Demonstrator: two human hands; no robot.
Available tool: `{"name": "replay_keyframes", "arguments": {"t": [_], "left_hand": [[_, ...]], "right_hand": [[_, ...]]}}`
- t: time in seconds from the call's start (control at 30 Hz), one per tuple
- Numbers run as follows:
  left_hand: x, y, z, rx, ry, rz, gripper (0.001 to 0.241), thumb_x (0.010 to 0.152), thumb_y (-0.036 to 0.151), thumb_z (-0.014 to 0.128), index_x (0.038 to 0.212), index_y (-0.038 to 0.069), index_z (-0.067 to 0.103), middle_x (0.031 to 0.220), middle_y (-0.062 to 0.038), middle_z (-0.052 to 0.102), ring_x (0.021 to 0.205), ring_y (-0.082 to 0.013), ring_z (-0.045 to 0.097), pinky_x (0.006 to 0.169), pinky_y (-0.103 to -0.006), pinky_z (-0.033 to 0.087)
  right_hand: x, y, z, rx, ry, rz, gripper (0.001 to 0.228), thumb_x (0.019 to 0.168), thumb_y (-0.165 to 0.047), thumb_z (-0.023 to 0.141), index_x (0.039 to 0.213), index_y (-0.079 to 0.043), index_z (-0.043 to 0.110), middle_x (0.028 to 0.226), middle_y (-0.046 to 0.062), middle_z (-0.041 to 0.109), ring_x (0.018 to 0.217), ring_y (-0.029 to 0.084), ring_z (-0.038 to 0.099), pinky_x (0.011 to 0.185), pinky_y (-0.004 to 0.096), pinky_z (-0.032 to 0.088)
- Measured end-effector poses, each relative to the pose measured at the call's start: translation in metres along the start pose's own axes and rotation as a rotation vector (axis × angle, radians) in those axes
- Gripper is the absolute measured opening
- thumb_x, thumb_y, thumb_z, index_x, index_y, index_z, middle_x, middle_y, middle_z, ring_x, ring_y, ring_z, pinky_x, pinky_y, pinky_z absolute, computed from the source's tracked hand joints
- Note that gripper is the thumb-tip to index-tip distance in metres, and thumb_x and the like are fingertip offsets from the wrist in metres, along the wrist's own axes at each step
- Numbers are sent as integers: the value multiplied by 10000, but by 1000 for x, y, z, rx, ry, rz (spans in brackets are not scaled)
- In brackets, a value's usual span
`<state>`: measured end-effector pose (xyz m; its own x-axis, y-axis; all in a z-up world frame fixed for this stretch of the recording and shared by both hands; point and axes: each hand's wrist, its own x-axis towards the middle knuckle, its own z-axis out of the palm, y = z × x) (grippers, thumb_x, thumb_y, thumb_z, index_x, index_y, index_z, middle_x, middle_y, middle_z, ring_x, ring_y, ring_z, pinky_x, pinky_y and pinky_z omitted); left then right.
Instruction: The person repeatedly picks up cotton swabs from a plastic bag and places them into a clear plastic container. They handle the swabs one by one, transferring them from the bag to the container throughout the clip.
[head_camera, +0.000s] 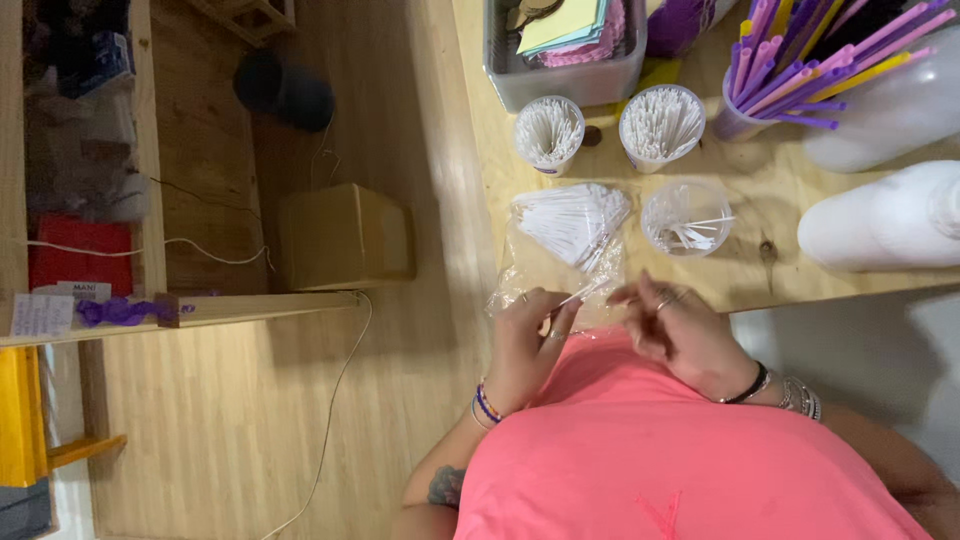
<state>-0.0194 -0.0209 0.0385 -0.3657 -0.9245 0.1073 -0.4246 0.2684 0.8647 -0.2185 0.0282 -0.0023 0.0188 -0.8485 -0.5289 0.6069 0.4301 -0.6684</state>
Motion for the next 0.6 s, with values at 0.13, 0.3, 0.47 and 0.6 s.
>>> {"name": "replay_keyframes", "arguments": {"t": [0.13,0.3,0.47,0.6], "left_hand": [[36,18,4,86,2,107,121,949,242,746,920,125,758,687,-71,625,674,-290,665,619,-361,540],[87,34,37,358,-63,241,259,902,339,694,765,123,653,623,-58,538,624,-309,654,564,-420,514],[107,55,48,528,-167,241,420,961,423,553,879,16,617,680,-167,603,641,-418,704,550,-490,552],[121,18,73,648,-205,310,293,961,249,569,764,60,675,698,-114,620,607,-370,713,482,-432,552]], "right_hand": [[-10,-1,-1,-89,-25,43,305,1061,-240,581,908,-7,706,440,121,517,336,106,343,313,205,257],[-13,0,-7,-201,-153,-96,253,983,-121,618,786,15,699,424,155,570,332,98,371,322,201,277],[-19,-3,-12,-207,-165,-139,228,963,-94,638,783,27,707,438,189,604,333,112,383,311,209,312],[-18,-5,-16,-270,-158,-165,262,961,-114,623,771,46,709,459,187,604,345,113,408,312,210,317]]}}
